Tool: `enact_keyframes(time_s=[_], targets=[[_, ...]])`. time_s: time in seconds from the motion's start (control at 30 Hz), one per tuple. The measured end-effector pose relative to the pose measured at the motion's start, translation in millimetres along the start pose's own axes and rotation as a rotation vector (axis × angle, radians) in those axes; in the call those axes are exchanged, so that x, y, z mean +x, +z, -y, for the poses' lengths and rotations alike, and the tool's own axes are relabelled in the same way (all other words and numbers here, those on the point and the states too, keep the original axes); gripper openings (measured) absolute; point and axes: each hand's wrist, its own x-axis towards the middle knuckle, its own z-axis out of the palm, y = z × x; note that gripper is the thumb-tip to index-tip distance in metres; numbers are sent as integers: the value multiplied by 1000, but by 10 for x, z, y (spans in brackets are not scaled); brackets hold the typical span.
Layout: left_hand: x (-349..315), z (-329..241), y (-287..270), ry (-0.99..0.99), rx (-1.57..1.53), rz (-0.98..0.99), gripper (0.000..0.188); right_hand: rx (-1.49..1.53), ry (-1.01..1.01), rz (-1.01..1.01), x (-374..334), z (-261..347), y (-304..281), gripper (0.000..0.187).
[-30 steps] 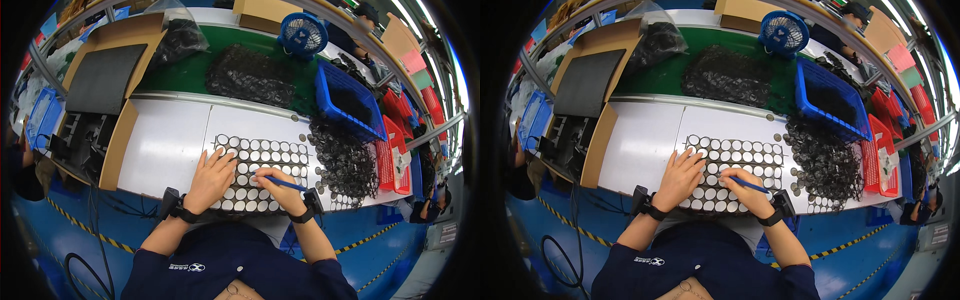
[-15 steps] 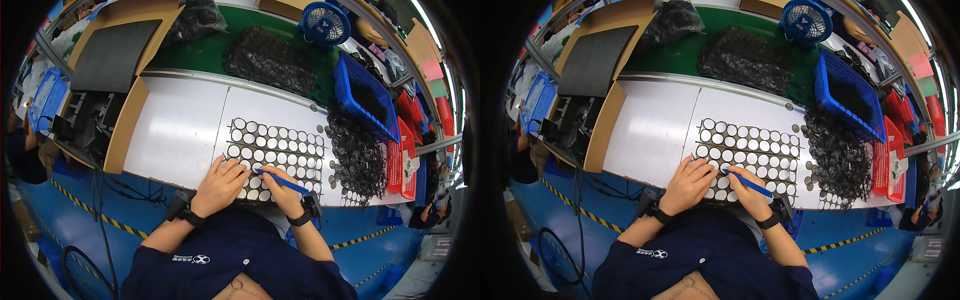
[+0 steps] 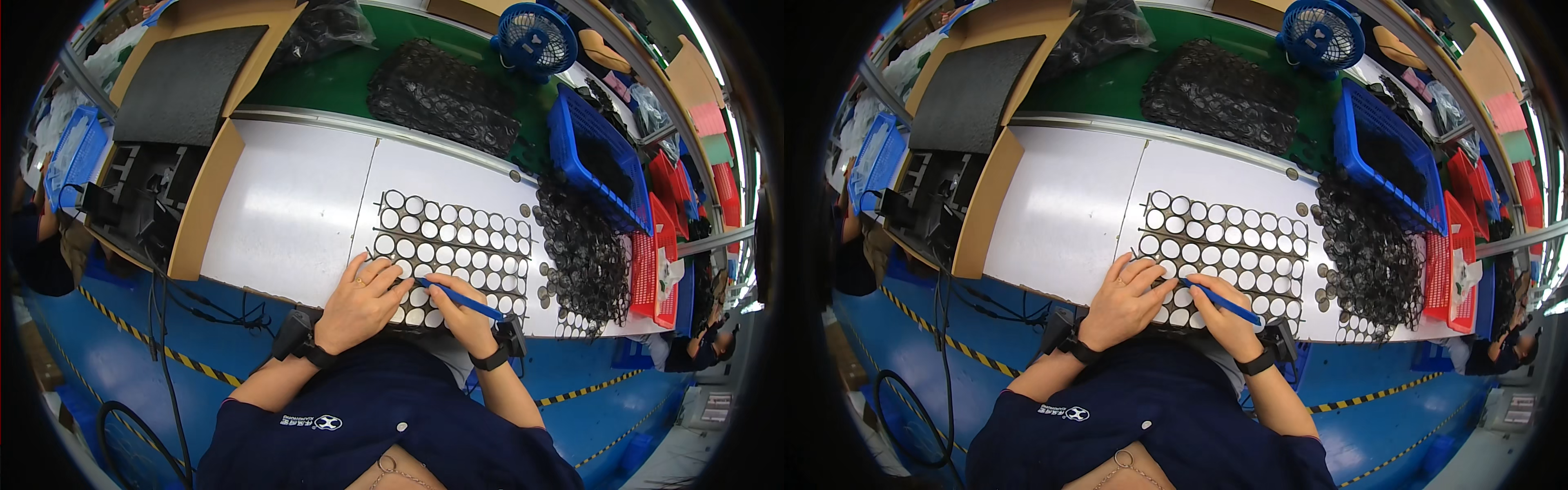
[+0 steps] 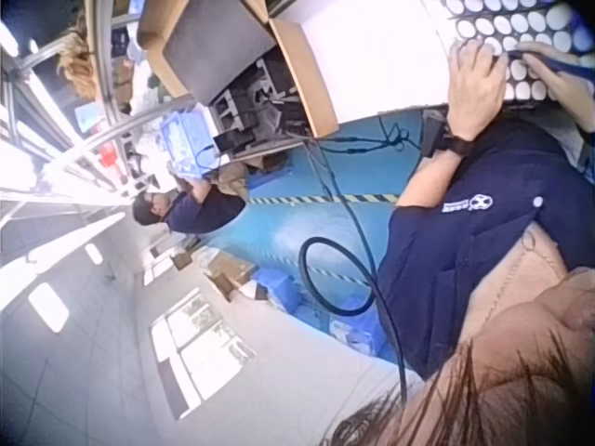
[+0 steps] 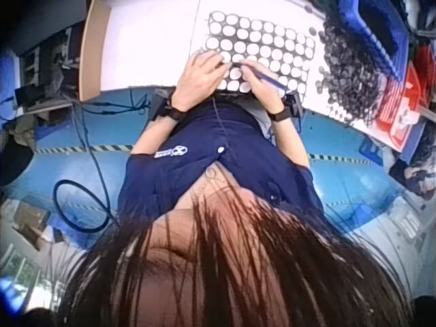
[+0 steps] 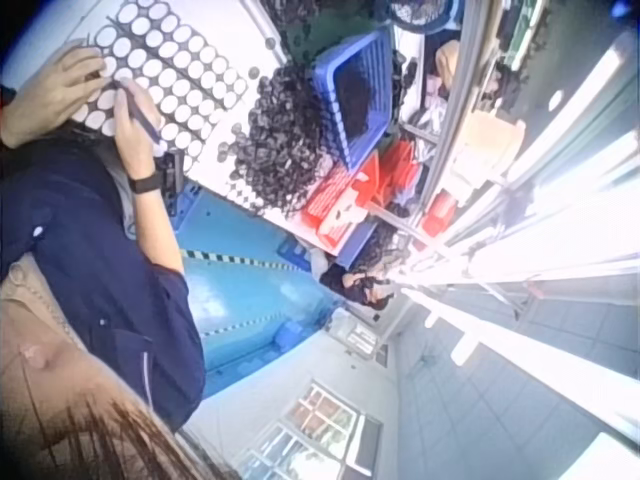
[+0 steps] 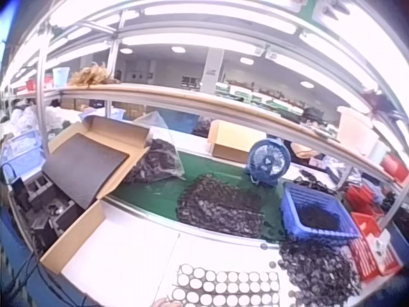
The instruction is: The person is using a blue tool to inspect or manipulate small circular components on a grid and then sorting them into a bin.
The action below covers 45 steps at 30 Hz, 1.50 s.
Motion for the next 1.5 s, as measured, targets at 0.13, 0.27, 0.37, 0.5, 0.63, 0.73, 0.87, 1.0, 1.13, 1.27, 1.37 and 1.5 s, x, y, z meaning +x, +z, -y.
enact_keyframes(time_s=[0.13,0.27,0.37,0.5,0.63,0.73,0.87,1.0,1.13,1.27,1.37,1.5], targets=[[-12,10,6,-8,3,-8,28,21,39,8,1,-7,18,20],[44,15,15,10,-28,-11,29,-24,6,-11,13,31,-25,20],[40,2,15,8,-50,-3,32,-36,34,-8,-16,42,-27,20],[0,19,-13,16,-44,13,31,-273,-283,-10,51,58,89,22],[4,4,-4,17,-11,14,28,-645,-464,-17,-1,121,193,32],[6,-3,4,14,-16,13,27,-798,-514,-7,2,77,222,37],[39,-29,-29,8,-37,-13,25,-833,-533,-217,291,-85,-179,36],[23,-1,-19,-21,-54,-19,25,-579,-324,-325,366,-85,-385,26],[-1,-3,-4,-21,-67,-28,25,-249,-208,-138,186,-22,-215,24],[35,-2,-34,-18,-70,-8,24,-373,-373,-144,182,-82,-57,24],[35,-7,-46,-9,-58,-23,23,-323,-389,-106,216,-51,-80,24],[45,-22,-26,-10,-69,-45,22,-267,-300,-129,348,9,-375,26]])
